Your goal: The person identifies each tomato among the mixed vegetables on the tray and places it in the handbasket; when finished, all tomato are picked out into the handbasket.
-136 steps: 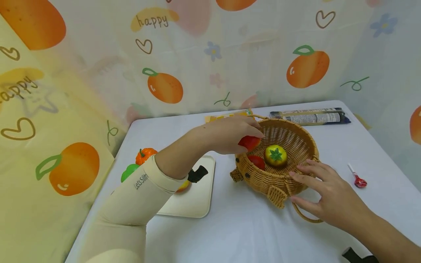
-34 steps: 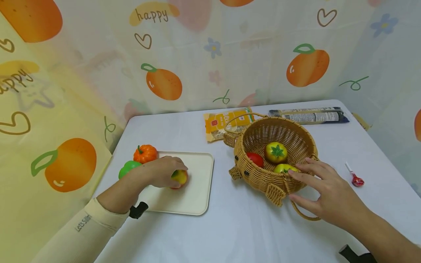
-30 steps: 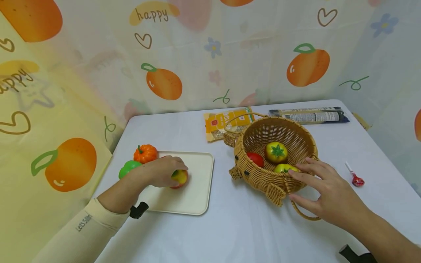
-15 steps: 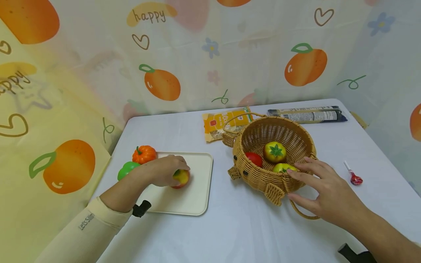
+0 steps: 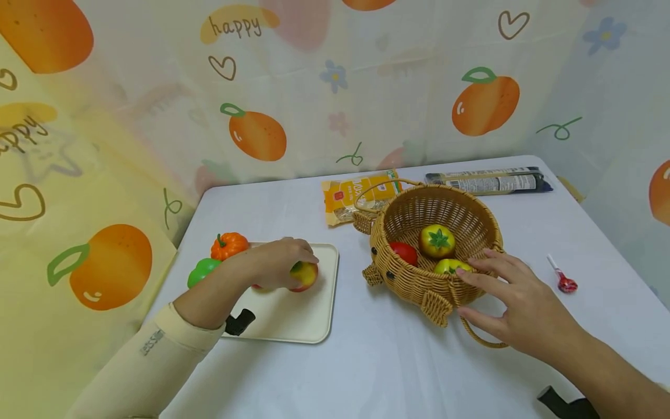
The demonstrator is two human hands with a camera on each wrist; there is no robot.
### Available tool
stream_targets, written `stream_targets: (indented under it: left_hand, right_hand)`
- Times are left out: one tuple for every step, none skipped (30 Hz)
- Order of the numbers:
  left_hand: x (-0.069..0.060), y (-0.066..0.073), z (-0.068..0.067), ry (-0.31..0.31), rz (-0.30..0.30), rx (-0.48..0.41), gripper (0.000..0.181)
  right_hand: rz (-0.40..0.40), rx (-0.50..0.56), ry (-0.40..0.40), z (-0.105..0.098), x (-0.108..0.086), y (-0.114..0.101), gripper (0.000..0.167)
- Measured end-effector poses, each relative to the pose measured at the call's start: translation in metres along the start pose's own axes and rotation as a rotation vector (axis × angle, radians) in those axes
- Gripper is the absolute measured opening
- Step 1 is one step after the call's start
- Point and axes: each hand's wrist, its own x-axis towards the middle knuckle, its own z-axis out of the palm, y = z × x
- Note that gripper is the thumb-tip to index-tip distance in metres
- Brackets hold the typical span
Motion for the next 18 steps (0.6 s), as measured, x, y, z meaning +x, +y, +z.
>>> stream_targets:
  left_hand:
    - [0.001, 0.002, -0.002, 0.007, 0.014, 0.006, 0.051]
    - [0.002, 0.004, -0.004, 0.015, 0.026, 0.014, 0.050]
    - [0.003, 0.006, -0.007, 0.022, 0.038, 0.020, 0.049]
    - [0.004, 0.008, -0.009, 0.028, 0.049, 0.023, 0.049]
    - [0.006, 0.010, -0.011, 0.034, 0.064, 0.022, 0.049]
    - [0.007, 0.012, -0.013, 0.039, 0.072, 0.025, 0.049]
    - [0.008, 0.014, -0.015, 0.042, 0.074, 0.027, 0.050]
    - [0.009, 0.016, -0.018, 0.045, 0.081, 0.029, 0.049]
    - [0.009, 0.018, -0.020, 0.049, 0.091, 0.034, 0.049]
    - [0.010, 0.019, -0.023, 0.053, 0.100, 0.040, 0.049]
    - [0.011, 0.021, -0.025, 0.057, 0.107, 0.046, 0.049]
    - [0.012, 0.022, -0.028, 0.062, 0.118, 0.050, 0.049]
    - [0.013, 0.024, -0.031, 0.068, 0.133, 0.054, 0.048]
    - [0.014, 0.026, -0.033, 0.077, 0.151, 0.057, 0.047]
    - [0.014, 0.028, -0.035, 0.082, 0.160, 0.062, 0.047]
    - [0.015, 0.030, -0.038, 0.090, 0.170, 0.065, 0.046]
    - [0.016, 0.033, -0.041, 0.094, 0.177, 0.065, 0.046]
    - [0.017, 0.036, -0.043, 0.100, 0.190, 0.069, 0.046]
  right_hand:
    - [0.004, -0.002, -0.004, 0.000, 0.000, 0.000, 0.058]
    - [0.008, -0.004, -0.009, 0.000, 0.000, -0.001, 0.056]
    - [0.012, -0.004, -0.013, -0.001, 0.000, -0.001, 0.055]
    - [0.015, -0.008, -0.019, -0.001, 0.000, -0.001, 0.054]
    - [0.019, -0.011, -0.024, -0.001, 0.000, -0.001, 0.054]
    - [0.022, -0.013, -0.029, -0.001, 0.000, -0.002, 0.055]
    - [0.020, -0.009, -0.026, -0.001, 0.000, -0.002, 0.055]
    - [0.019, -0.009, -0.026, -0.001, 0.000, -0.002, 0.055]
    - [0.015, -0.008, -0.023, -0.001, 0.000, -0.002, 0.055]
    - [0.012, -0.008, -0.020, -0.001, 0.001, -0.001, 0.055]
    - [0.010, -0.004, -0.018, -0.001, 0.001, -0.001, 0.055]
    - [0.010, -0.003, -0.019, -0.001, 0.001, -0.001, 0.055]
    - [0.010, -0.001, -0.018, -0.001, 0.001, -0.001, 0.056]
    - [0.013, -0.003, -0.021, -0.001, 0.002, -0.001, 0.058]
    - [0.014, 0.000, -0.021, -0.001, 0.002, -0.001, 0.059]
    - [0.019, 0.002, -0.024, -0.001, 0.002, -0.002, 0.062]
    - [0.024, 0.006, -0.028, 0.000, 0.002, -0.002, 0.066]
    - [0.028, 0.006, -0.030, 0.000, 0.001, -0.002, 0.070]
